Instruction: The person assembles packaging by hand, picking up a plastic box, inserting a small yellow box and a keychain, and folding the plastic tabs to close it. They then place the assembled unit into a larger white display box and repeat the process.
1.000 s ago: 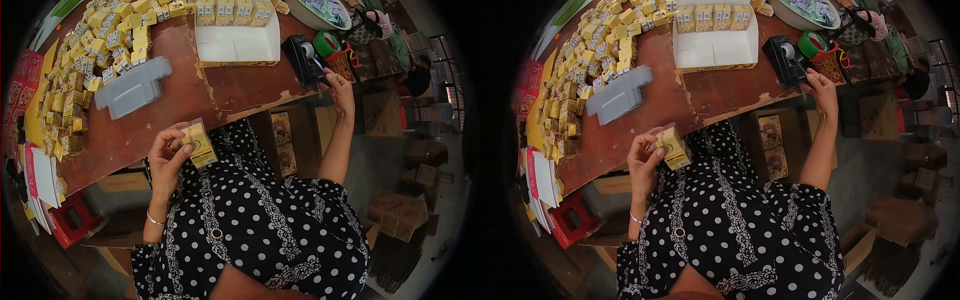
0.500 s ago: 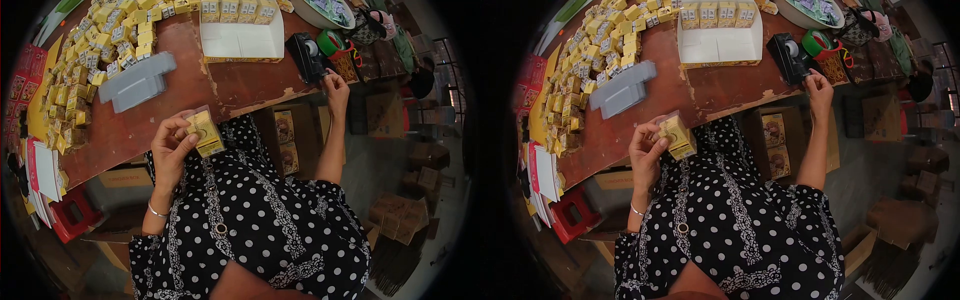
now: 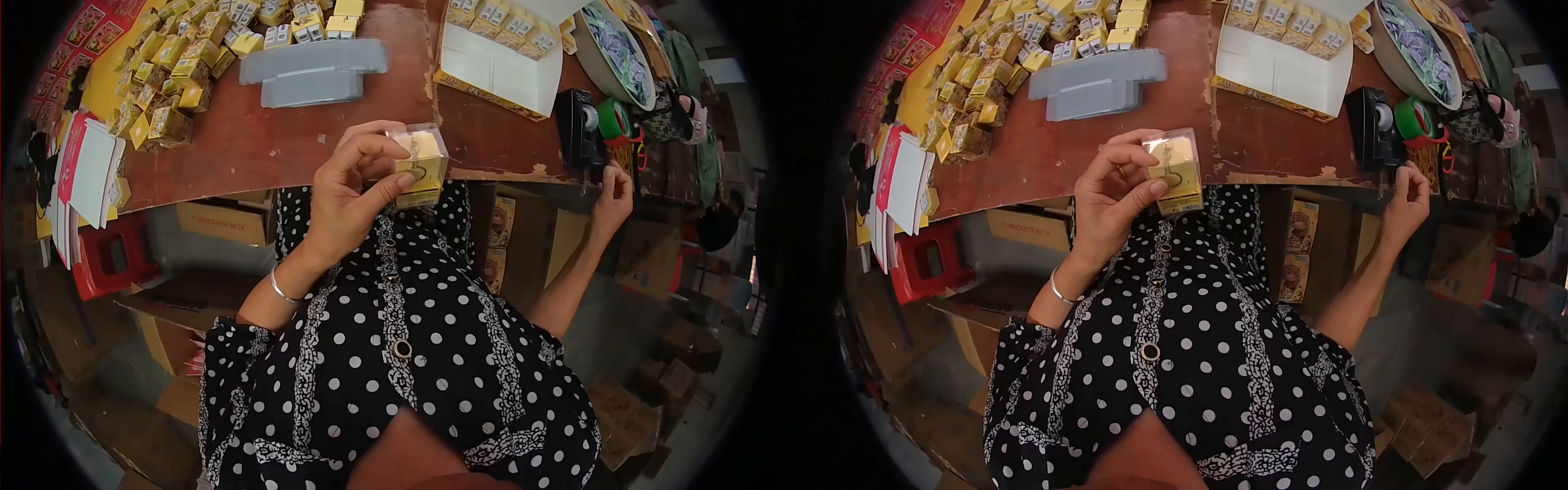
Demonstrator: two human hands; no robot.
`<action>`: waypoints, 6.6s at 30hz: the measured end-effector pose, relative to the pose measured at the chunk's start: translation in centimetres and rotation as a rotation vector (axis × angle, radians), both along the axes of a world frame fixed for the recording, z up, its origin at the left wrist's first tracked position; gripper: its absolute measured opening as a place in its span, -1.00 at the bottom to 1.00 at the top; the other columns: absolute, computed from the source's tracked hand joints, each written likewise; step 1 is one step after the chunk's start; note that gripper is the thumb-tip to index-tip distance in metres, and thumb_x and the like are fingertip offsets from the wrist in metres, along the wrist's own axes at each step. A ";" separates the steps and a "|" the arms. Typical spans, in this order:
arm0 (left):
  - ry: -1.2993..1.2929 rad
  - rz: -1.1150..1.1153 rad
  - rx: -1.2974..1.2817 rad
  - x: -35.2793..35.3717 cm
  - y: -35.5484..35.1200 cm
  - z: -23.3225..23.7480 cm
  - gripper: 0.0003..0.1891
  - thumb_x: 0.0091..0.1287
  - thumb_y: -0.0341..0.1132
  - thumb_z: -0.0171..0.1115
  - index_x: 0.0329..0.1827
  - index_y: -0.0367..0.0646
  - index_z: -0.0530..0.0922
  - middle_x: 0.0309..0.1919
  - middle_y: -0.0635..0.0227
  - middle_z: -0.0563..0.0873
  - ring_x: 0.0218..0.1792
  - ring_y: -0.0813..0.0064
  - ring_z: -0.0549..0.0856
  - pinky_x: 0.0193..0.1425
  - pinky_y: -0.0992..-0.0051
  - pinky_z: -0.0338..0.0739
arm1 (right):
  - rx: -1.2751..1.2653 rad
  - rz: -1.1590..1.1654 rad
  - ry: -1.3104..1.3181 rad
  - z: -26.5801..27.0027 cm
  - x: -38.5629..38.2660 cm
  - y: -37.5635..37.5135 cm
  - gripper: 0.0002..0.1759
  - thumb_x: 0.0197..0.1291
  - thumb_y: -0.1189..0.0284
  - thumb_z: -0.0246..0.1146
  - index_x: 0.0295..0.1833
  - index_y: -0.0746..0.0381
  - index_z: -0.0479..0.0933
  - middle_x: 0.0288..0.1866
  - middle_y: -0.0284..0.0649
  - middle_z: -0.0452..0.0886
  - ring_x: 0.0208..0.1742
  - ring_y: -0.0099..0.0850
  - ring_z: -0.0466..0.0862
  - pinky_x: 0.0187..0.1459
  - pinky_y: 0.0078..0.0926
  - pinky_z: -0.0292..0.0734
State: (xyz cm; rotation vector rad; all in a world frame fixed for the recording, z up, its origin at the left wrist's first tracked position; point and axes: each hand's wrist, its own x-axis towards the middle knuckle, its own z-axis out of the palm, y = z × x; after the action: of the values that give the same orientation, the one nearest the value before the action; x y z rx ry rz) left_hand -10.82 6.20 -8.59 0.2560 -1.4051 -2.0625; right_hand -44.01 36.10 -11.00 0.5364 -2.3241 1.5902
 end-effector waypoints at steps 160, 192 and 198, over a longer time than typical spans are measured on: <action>-0.207 0.039 -0.300 -1.1 1.5 0.2 -0.45 0.16 -0.52 0.57 0.21 -0.24 0.53 0.03 0.25 0.74 0.15 0.38 0.73 0.24 0.41 0.68 | 0.126 1.007 -0.082 4.3 14.9 -14.6 -0.25 0.16 0.22 0.58 0.45 0.12 0.53 0.41 -0.05 0.55 0.39 -0.17 0.55 0.24 -0.30 0.61; -0.370 0.287 -1.059 -0.5 -3.8 -5.8 -0.68 0.25 -0.58 0.40 0.07 -0.24 0.65 0.13 0.14 0.70 0.10 0.05 0.71 0.16 0.21 0.62 | 0.288 0.561 0.031 5.3 -0.2 -22.5 -0.45 0.22 0.57 0.49 0.32 0.30 0.54 0.04 -0.14 0.71 0.00 -0.47 0.75 0.06 -0.54 0.71; -0.345 0.283 -1.056 -0.3 -3.9 -5.8 -0.69 0.25 -0.58 0.40 0.06 -0.24 0.65 0.11 0.13 0.70 0.10 0.05 0.71 0.17 0.20 0.62 | 0.375 0.625 0.236 3.6 -1.9 -27.5 -0.49 0.21 0.58 0.49 0.28 0.29 0.60 -0.01 -0.21 0.65 -0.03 -0.44 0.75 0.04 -0.51 0.76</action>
State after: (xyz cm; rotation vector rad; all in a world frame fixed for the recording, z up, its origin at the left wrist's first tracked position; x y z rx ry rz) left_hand -11.10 2.33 -14.39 0.3268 -2.2923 -0.8715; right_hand -45.90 8.56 -7.43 1.5696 -2.4010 1.1897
